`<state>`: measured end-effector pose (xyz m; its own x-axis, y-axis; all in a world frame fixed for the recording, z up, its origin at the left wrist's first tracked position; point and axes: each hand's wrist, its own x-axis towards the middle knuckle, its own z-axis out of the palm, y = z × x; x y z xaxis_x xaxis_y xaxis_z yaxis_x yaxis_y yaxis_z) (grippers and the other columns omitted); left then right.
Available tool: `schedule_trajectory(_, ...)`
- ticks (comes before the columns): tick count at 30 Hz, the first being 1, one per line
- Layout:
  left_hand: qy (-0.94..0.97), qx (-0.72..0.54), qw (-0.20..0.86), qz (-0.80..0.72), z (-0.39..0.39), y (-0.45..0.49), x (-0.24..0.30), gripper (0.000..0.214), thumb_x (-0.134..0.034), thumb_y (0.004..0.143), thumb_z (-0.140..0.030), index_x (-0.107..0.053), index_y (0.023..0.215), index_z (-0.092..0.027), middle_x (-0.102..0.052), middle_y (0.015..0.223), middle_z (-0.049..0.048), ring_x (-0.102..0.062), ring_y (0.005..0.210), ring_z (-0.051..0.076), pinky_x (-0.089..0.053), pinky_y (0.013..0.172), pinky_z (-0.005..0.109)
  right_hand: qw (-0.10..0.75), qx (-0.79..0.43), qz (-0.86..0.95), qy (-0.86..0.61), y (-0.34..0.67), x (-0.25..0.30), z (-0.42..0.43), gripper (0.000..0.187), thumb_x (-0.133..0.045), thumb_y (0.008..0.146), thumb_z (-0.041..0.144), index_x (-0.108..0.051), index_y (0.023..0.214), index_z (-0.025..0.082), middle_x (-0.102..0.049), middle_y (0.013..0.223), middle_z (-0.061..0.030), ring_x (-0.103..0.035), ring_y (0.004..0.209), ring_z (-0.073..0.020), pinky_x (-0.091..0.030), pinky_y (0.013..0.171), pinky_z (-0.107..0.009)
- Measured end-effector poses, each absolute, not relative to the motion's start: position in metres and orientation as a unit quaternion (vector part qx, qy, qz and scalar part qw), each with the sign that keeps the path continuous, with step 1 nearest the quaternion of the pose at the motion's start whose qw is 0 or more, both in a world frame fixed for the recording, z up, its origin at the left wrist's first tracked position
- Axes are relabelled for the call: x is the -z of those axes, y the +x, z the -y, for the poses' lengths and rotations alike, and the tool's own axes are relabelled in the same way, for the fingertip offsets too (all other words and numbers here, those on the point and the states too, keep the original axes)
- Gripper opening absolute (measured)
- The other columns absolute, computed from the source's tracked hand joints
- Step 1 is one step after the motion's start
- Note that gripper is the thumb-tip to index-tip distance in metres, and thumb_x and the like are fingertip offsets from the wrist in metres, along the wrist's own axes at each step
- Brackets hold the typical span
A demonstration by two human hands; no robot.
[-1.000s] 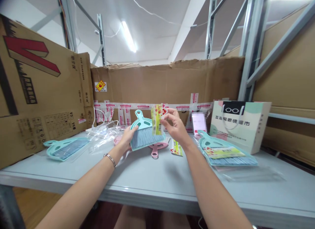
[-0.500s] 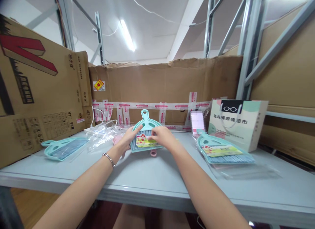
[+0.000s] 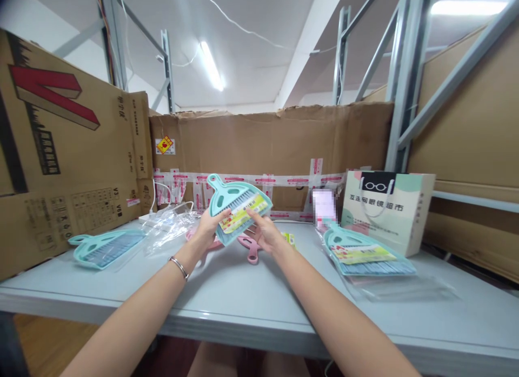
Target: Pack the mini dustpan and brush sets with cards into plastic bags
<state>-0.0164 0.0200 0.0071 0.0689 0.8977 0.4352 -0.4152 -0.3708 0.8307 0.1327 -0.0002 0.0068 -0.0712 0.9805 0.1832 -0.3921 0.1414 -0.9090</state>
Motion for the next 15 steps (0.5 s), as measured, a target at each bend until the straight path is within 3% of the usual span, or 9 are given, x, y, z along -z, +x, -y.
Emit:
schedule_trajectory(3, 0.612, -0.579, 0.447, -0.300, -0.023, -0.022, -0.008, 0.056, -0.069, 0.069, -0.045, -0.055, 0.113, -0.013, -0.061, 0.115, 0.0170, -0.059, 0.104, 0.030, -0.046, 0.088, 0.042, 0.635, -0.596, 0.397, -0.289, 0.130, -0.002, -0.003, 0.021, -0.066, 0.071, 0.014, -0.059, 0.091, 0.017, -0.070, 0.085, -0.0038, -0.066, 0.076, -0.0165, -0.055, 0.068, -0.028)
schedule_trajectory(5, 0.637, -0.553, 0.327, -0.427, -0.027, -0.034, -0.010, 0.058, -0.056, 0.076, -0.053, -0.053, 0.119, -0.014, -0.054, 0.125, 0.0200, -0.047, 0.118, 0.034, -0.038, 0.096, 0.047, 0.658, -0.586, 0.368, -0.295, 0.133, -0.002, -0.006, 0.019, -0.064, 0.071, 0.009, -0.059, 0.088, 0.017, -0.071, 0.079, -0.0025, -0.066, 0.070, -0.0149, -0.056, 0.062, -0.025)
schedule_trajectory(8, 0.600, -0.486, 0.091, -0.629, -0.034, -0.062, -0.011, 0.061, -0.047, 0.079, -0.058, -0.047, 0.129, -0.023, -0.024, 0.148, 0.0178, -0.010, 0.136, 0.043, -0.020, 0.099, 0.063, 0.683, -0.574, 0.332, -0.306, 0.138, -0.005, -0.007, 0.017, -0.064, 0.071, 0.007, -0.060, 0.085, 0.016, -0.070, 0.073, -0.0012, -0.066, 0.064, -0.0140, -0.056, 0.057, -0.024)
schedule_trajectory(10, 0.571, -0.411, 0.025, -0.710, -0.040, -0.079, -0.008, 0.059, -0.047, 0.078, -0.059, -0.051, 0.126, -0.026, -0.010, 0.152, 0.0146, 0.002, 0.134, 0.050, -0.016, 0.093, 0.071, 0.688, -0.573, 0.317, -0.313, 0.141, -0.008, -0.006, 0.016, -0.063, 0.071, 0.006, -0.060, 0.084, 0.016, -0.070, 0.071, -0.0009, -0.066, 0.063, -0.0141, -0.056, 0.057, -0.024)
schedule_trajectory(12, 0.542, -0.327, 0.029, -0.774, -0.046, -0.092, -0.003, 0.058, -0.053, 0.074, -0.058, -0.056, 0.121, -0.025, -0.013, 0.151, 0.0165, -0.003, 0.131, 0.055, -0.017, 0.089, 0.073, 0.690, -0.572, 0.311, -0.317, 0.141, -0.009, -0.005, 0.017, -0.063, 0.071, 0.006, -0.060, 0.084, 0.016, -0.070, 0.070, -0.0010, -0.066, 0.064, -0.0147, -0.057, 0.057, -0.025)
schedule_trajectory(15, 0.487, -0.220, 0.059, -0.843, -0.054, -0.102, 0.002, 0.058, -0.059, 0.069, -0.056, -0.061, 0.115, -0.020, -0.034, 0.141, 0.0238, -0.017, 0.129, 0.055, -0.021, 0.087, 0.074, 0.688, -0.572, 0.318, -0.313, 0.139, -0.008, -0.004, 0.018, -0.063, 0.071, 0.005, -0.061, 0.084, 0.016, -0.070, 0.069, -0.0009, -0.066, 0.064, -0.0150, -0.056, 0.055, -0.024)
